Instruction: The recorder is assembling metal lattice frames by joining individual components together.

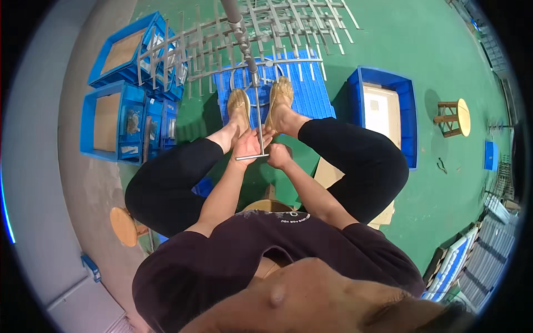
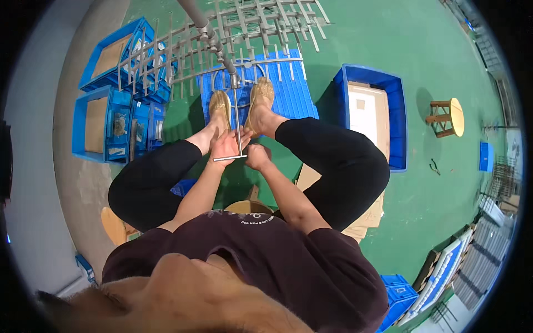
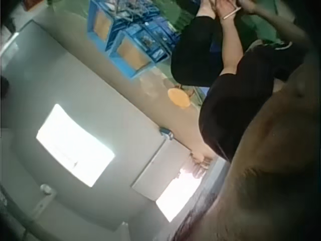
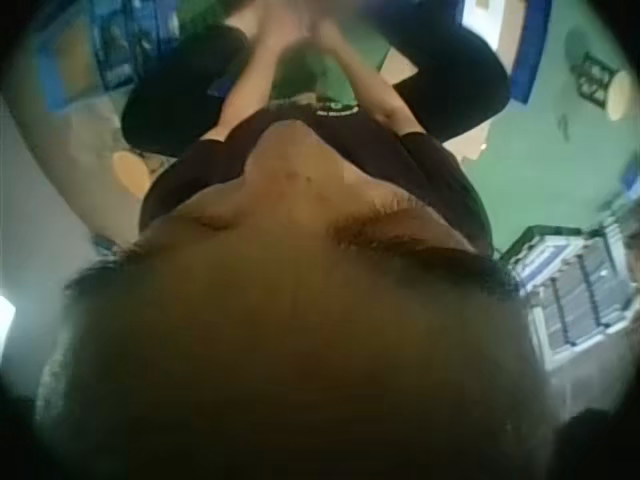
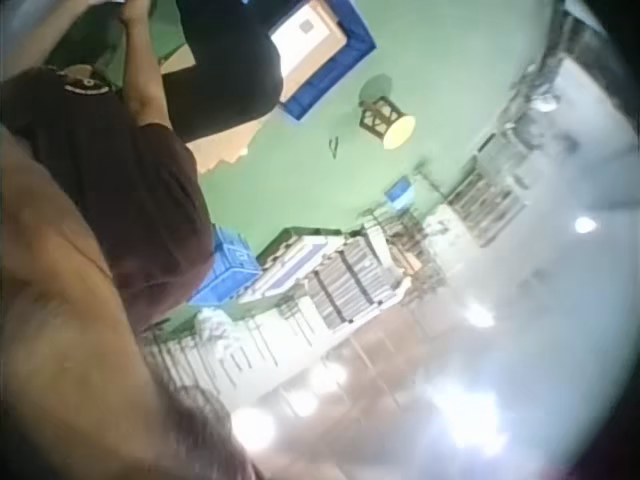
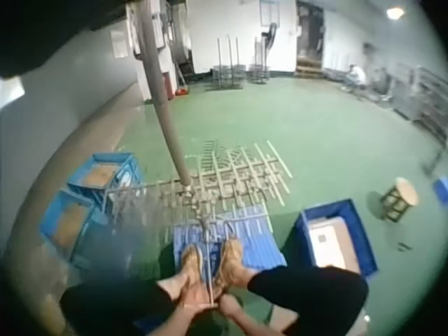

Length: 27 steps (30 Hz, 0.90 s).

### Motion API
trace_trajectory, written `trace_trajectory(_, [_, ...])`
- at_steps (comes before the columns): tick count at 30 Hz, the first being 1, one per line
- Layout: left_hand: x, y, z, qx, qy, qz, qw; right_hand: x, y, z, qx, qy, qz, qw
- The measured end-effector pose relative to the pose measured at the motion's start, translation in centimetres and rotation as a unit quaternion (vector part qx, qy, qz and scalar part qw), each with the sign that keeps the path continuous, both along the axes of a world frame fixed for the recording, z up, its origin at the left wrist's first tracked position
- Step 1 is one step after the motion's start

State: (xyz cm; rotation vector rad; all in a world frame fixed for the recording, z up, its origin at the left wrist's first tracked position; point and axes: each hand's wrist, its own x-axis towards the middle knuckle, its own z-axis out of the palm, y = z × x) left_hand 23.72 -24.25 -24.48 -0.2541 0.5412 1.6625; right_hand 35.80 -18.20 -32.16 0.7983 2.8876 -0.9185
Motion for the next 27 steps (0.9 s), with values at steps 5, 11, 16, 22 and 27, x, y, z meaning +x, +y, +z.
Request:
trace_trajectory(5, [-1.6, -1.6, -3.1, 0.149, -0.099, -0.085, 0.98, -1.4, -0.1, 0.9, -0.076, -0.005, 0.023, 0.997])
trace_trajectory(11, [-1.3, -1.2, -2.8, 0.051, -0.037, -0.078, 0.995, -1.5, 0.2, 0.7, -0.181, -0.034, 0.002, 0.983])
trace_trajectory(16, [-0.4, -0.8, -2.0, -0.056, 0.099, -0.083, 0.99, -1.7, -0.3, -0.6, -0.211, -0.042, -0.006, 0.977])
trace_trajectory(22, [0.0, -0.2, -1.5, -0.094, 0.118, -0.065, 0.986, -2.0, -0.6, -3.2, -0.19, 0.031, 0.002, 0.981])
trace_trajectory(27, [-0.4, -0.8, -1.5, -0.1, 0.078, -0.053, 0.991, -1.5, -0.1, 0.2, -0.184, -0.032, 0.012, 0.982])
